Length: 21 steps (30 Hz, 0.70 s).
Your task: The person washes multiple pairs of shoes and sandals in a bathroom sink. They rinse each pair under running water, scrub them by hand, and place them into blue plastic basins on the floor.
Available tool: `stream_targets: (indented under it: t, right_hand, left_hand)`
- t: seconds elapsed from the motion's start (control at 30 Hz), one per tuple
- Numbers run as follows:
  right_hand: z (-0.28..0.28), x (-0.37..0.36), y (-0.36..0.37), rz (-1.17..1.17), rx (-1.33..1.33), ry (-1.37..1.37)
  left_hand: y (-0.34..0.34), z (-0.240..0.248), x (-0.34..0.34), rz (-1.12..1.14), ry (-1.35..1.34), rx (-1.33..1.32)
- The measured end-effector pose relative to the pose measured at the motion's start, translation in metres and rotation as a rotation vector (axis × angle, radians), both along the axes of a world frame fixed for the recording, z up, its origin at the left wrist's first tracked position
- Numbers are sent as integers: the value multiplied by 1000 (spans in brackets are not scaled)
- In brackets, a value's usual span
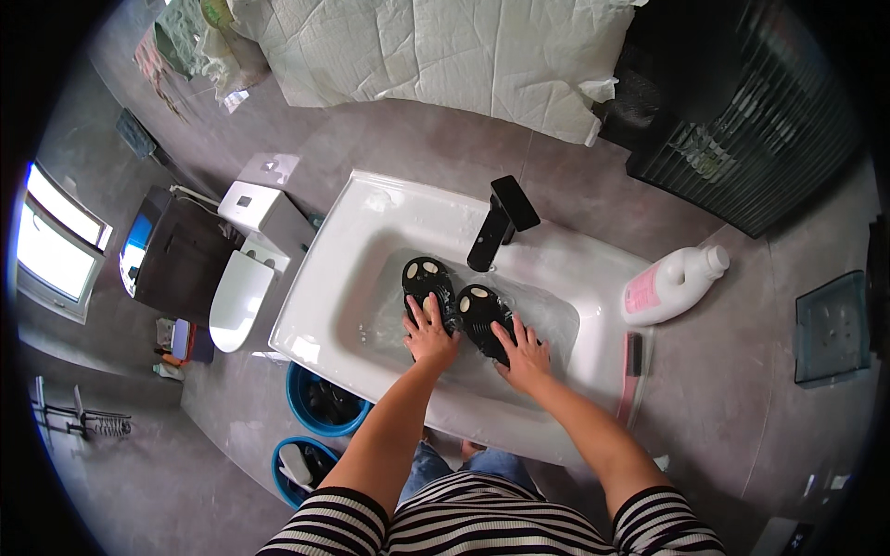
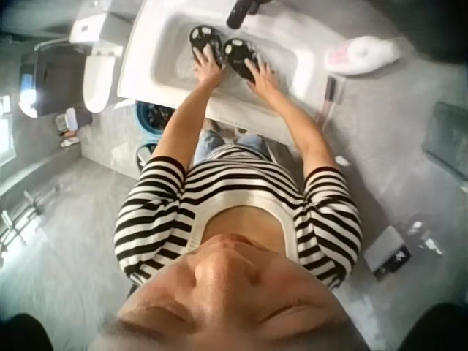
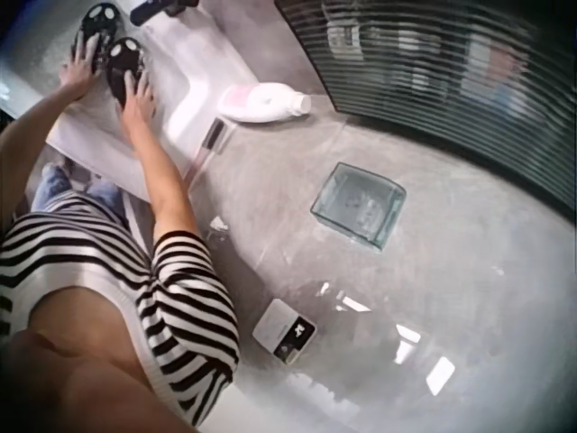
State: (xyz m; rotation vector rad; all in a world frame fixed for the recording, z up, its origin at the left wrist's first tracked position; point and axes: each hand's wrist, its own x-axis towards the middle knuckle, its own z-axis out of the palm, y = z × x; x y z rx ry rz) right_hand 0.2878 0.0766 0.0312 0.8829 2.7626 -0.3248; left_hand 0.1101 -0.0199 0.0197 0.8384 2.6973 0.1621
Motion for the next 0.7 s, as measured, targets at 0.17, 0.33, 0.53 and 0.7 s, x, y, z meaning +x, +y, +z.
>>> stream_targets:
  t: [0.17, 0.33, 0.53, 0.7]
  right_hand:
    - [-11, -12, 10, -26, 2, -128]
    - [-23, -17, 5, -39, 42, -163]
    - [5, -2, 11, -12, -31, 89]
    - [39, -4, 6, -45, -80, 311]
  left_hand:
    - [7, 1, 2, -22, -13, -44]
    - [5, -8, -1, -7, -12, -64]
    - [-7, 11, -22, -7, -206, 144]
    - [-25, 14, -44, 11, -224, 521]
